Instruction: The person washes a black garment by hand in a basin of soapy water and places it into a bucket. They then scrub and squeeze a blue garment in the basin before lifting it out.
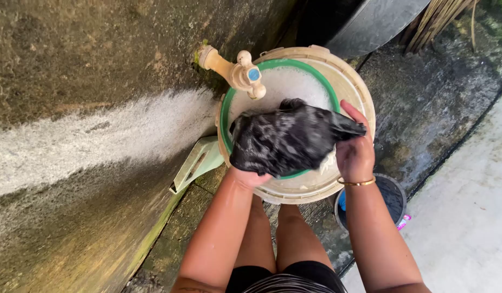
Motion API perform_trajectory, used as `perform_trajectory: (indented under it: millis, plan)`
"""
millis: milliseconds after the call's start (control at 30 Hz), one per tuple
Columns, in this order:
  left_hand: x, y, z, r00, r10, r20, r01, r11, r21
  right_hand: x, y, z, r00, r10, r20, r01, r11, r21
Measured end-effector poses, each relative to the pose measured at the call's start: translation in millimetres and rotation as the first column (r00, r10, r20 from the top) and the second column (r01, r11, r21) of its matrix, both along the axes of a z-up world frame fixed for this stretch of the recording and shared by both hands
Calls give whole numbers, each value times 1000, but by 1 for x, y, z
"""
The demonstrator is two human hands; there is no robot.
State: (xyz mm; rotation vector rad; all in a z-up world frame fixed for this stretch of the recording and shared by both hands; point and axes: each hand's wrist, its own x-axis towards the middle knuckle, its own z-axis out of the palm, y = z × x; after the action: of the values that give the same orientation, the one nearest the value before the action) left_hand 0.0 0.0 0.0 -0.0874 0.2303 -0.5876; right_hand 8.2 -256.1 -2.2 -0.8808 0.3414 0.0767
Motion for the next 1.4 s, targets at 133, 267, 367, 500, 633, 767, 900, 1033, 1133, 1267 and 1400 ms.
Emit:
perform_trajectory:
  millis: [133,267,367,500,633,767,900,1033,1133,1267,1400]
  plan:
    - [-10,35,-75,957,40,-289,36,967,252,8,21,-27,998,44,38,-20,873,-487]
    - [-33,18,-207,963,-33,-269,171,844,508,28,65,-33,872,488,-42,-24,-43,-999]
    - [-41,17,-273,977,-153,-145,211,666,715,40,82,-41,760,548,-350,-197,-319,-927]
    - [-34,12,-291,728,-674,126,-120,55,991,36,73,-81,786,512,-346,-255,-242,-936]
    - [28,6,-33,973,4,-232,41,981,191,15,45,-149,818,535,-212,-117,-207,-971]
    - [28,-3,-21,954,106,-279,-16,952,306,19,69,-82,874,471,120,119,31,-992]
    - [-20,-18,-159,972,96,-214,-76,992,100,2,131,20,820,251,515,247,656,-713]
    - [-30,-33,-157,969,32,-244,-25,999,34,14,116,8,653,452,608,236,642,-730]
    - [-14,-35,-84,782,58,-621,231,898,375,29,87,-32,684,591,428,350,249,-903]
    - [5,-28,-46,809,123,-575,267,795,545,31,71,-35,884,464,50,34,44,-998]
    - [25,-7,22,966,73,-248,33,915,401,18,81,-15,924,284,255,180,265,-947]
